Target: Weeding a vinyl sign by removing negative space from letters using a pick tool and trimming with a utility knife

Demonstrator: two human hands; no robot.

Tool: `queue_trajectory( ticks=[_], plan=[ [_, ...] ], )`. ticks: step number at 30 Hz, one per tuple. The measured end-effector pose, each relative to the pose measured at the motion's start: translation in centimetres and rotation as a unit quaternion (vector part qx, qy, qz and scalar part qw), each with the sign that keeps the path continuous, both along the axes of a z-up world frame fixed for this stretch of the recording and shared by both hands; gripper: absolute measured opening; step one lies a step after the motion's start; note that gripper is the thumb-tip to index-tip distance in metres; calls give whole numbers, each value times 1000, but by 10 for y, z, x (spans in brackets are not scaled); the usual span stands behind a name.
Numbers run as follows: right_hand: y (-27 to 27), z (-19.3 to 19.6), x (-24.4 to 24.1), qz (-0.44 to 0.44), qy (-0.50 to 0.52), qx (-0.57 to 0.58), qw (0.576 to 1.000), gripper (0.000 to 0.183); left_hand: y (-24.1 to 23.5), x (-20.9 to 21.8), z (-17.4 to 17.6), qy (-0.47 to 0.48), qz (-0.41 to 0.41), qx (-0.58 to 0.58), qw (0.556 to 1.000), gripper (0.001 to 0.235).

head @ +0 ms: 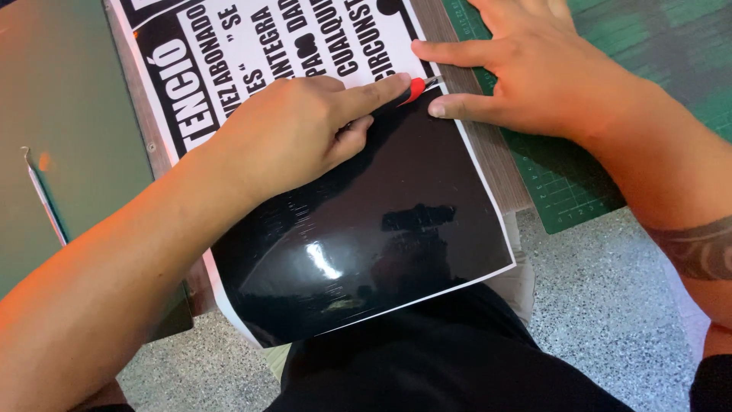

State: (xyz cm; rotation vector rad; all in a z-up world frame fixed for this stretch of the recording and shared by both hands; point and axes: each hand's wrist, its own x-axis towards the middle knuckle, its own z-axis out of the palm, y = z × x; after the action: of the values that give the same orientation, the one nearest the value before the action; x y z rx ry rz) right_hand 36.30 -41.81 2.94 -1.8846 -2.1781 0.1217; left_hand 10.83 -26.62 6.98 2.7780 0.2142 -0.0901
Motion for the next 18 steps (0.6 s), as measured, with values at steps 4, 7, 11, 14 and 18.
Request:
queue_trajectory(
  ticks=[4, 7, 11, 14, 18],
  plan=[
    [2, -3, 2, -8, -19, 13, 1000, 62, 4, -4, 5, -28, -25, 18, 999, 54],
    [3, -2, 2, -15, -12, -19, 1000, 65, 3, -7, 11, -25, -19, 6, 999, 54],
    [2, 3, -2, -19, 1, -40, 999, 65, 4, -9, 13, -30, -31, 13, 999, 56],
    [2, 0, -1, -33, 1, -53, 998, 64, 2, -10, 18, -1, -6, 10, 1000, 57],
    [1, 0, 0, -21, -21, -30, 999, 65, 4, -13, 20, 20, -13, 20, 1000, 58]
  ],
)
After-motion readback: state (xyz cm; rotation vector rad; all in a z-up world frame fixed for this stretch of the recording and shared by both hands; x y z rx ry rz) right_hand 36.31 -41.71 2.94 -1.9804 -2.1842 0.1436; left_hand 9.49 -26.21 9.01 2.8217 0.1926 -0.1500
